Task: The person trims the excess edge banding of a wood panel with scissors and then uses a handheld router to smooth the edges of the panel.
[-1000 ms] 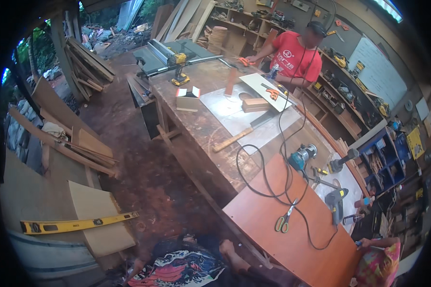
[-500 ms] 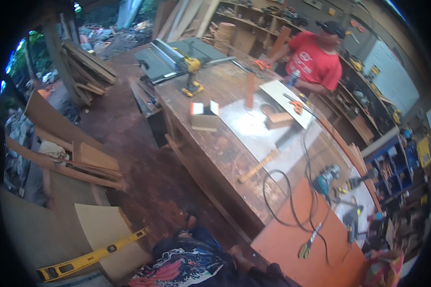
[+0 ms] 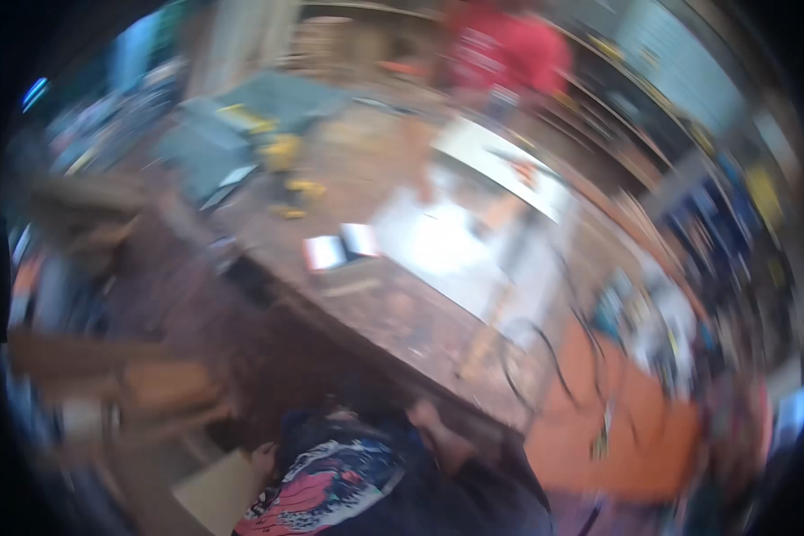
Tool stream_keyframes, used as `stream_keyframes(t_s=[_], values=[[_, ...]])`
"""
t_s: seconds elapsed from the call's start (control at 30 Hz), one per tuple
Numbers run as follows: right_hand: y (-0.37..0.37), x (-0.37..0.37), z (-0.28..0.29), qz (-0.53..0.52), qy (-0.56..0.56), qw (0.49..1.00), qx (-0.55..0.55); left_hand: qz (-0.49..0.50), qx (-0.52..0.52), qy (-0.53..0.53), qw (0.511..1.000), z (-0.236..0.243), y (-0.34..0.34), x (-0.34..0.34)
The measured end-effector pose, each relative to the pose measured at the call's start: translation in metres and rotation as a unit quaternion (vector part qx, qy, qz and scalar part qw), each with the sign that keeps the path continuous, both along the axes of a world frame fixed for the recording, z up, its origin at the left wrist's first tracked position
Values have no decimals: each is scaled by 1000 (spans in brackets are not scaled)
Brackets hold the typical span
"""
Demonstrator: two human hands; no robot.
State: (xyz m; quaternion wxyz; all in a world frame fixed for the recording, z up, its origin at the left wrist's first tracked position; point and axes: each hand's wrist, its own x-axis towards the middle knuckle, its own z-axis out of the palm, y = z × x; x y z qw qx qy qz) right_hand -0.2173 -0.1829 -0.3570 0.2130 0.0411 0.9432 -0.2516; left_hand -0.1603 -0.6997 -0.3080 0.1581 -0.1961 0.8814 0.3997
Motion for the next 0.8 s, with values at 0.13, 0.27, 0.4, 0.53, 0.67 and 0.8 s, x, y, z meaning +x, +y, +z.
stream_keyframes(t_s=[0.13, 0.27, 0.4, 0.53, 0.67, 0.8], values=[[-82, -47, 77, -185, -67, 980, 27, -225, 0, 27, 974, -61, -93, -50], [-136, -8, 85, -402, -33, 914, -39, -347, -39, -38, 936, -56, -151, -145], [-212, 58, 81, -487, -67, 870, -43, -454, -61, -17, 889, -44, -216, -254], [-276, 113, 101, -645, -101, 755, -66, -580, -39, 75, 810, -48, -255, -358], [-327, 147, 93, -694, -113, 711, -15, -629, -49, 135, 764, -49, -228, -415], [-369, 171, 77, -762, -89, 637, -79, -549, 63, -5, 833, -46, -135, -409]])
